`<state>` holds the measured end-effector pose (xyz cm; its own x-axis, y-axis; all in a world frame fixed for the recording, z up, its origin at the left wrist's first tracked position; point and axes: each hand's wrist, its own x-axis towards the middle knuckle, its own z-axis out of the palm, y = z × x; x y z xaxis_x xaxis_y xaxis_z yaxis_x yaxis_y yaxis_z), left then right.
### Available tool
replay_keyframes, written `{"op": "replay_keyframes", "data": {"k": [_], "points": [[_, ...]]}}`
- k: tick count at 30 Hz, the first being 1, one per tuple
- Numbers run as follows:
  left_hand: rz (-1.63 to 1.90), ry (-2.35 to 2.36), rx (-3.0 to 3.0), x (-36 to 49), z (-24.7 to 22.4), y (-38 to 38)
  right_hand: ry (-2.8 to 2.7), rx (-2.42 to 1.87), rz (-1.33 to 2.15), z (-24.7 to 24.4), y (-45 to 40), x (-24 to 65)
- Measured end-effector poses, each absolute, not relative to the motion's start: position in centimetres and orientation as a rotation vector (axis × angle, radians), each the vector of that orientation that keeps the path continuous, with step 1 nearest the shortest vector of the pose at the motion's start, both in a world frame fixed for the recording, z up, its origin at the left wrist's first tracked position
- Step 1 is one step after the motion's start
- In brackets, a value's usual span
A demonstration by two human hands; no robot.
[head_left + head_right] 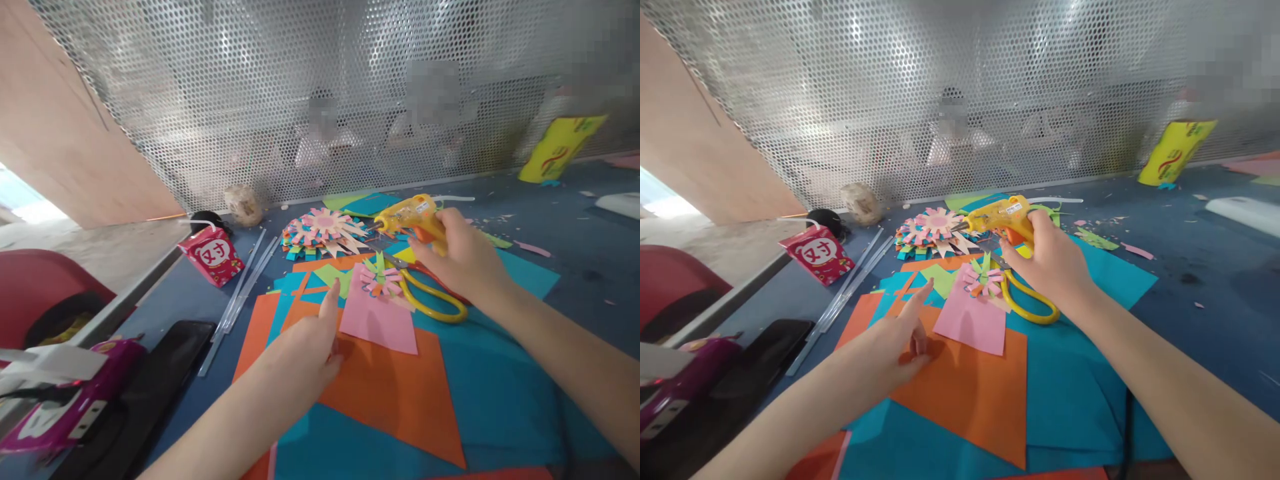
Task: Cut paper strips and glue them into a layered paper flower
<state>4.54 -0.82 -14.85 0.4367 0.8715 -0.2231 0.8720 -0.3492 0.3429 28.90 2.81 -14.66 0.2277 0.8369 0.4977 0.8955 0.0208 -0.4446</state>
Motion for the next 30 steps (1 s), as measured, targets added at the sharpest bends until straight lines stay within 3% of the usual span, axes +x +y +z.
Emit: {"op": "replay_keyframes", "data": {"k": [6,15,30], "points": [[-0.169,1.442,2.173,3.8,-13.7,-0.4,-1.621,-1.827,-0.100,-14.7,2.7,28.7],[-0.041,1.059,2.190,2.6,-15.2,2.9,-1.621,-1.828,-0.108,-14.7,2.8,28.8],[0.054,1.305,2.690,2.6,-16.6,5.0,-1.603,-1.765,-0.222,-15.0,3.3,29.4]]}}
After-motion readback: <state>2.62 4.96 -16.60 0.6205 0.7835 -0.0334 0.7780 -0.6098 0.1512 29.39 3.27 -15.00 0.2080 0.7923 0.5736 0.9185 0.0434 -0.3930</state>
